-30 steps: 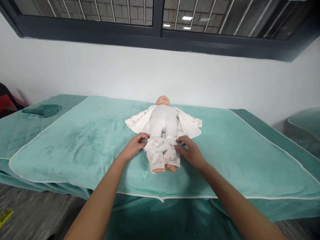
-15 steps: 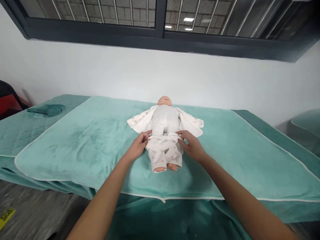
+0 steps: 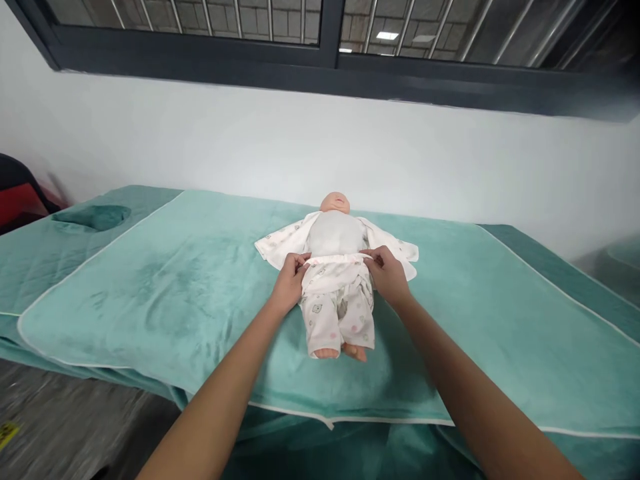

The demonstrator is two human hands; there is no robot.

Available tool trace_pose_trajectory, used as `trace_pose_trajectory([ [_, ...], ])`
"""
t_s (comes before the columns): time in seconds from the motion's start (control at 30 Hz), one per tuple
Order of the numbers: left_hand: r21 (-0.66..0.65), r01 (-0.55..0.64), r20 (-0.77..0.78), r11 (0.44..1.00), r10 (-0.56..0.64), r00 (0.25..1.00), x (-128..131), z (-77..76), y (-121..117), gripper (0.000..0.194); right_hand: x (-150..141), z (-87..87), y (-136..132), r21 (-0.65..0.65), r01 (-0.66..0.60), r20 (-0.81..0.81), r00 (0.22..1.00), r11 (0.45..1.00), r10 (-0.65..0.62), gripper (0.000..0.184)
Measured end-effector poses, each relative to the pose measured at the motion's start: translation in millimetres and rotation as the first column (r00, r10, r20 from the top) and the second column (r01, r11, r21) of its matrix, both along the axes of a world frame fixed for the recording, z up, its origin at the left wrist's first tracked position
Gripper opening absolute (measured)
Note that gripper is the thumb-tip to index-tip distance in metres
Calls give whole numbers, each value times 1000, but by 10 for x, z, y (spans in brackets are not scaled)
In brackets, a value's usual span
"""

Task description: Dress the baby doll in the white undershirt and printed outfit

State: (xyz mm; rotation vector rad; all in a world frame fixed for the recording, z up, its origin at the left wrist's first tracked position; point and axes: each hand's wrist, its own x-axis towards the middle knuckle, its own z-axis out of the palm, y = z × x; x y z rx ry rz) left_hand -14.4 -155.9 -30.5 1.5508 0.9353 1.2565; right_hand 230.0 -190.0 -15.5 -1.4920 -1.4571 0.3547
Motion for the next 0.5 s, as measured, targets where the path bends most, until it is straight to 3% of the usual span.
trace_pose_trajectory([
  [0.1,24,-175,-117,984,176,977,66,68,209,12,93,139,196,-35,68,74,995,997,-65,18],
  [0.17,10,-227,-152,974,226,962,122,101,362,11,153,211,369,-42,61,97,994,997,-57,21],
  [0.27,-73,-227,-108,971,218,970,215,79,532,11,199,216,603,-62,0,27,1000,998,1,23],
  [0.33,-104,-229,-95,968,219,971,259,33,578,12,194,145,688,-61,-21,-102,995,998,15,25],
  [0.43,-142,-183,-96,973,171,981,274,5,561,14,188,9,700,-47,-80,-281,957,996,64,28],
  [0.5,-186,-141,-78,972,129,989,262,34,528,18,219,-44,670,-38,-141,-306,944,989,123,28],
])
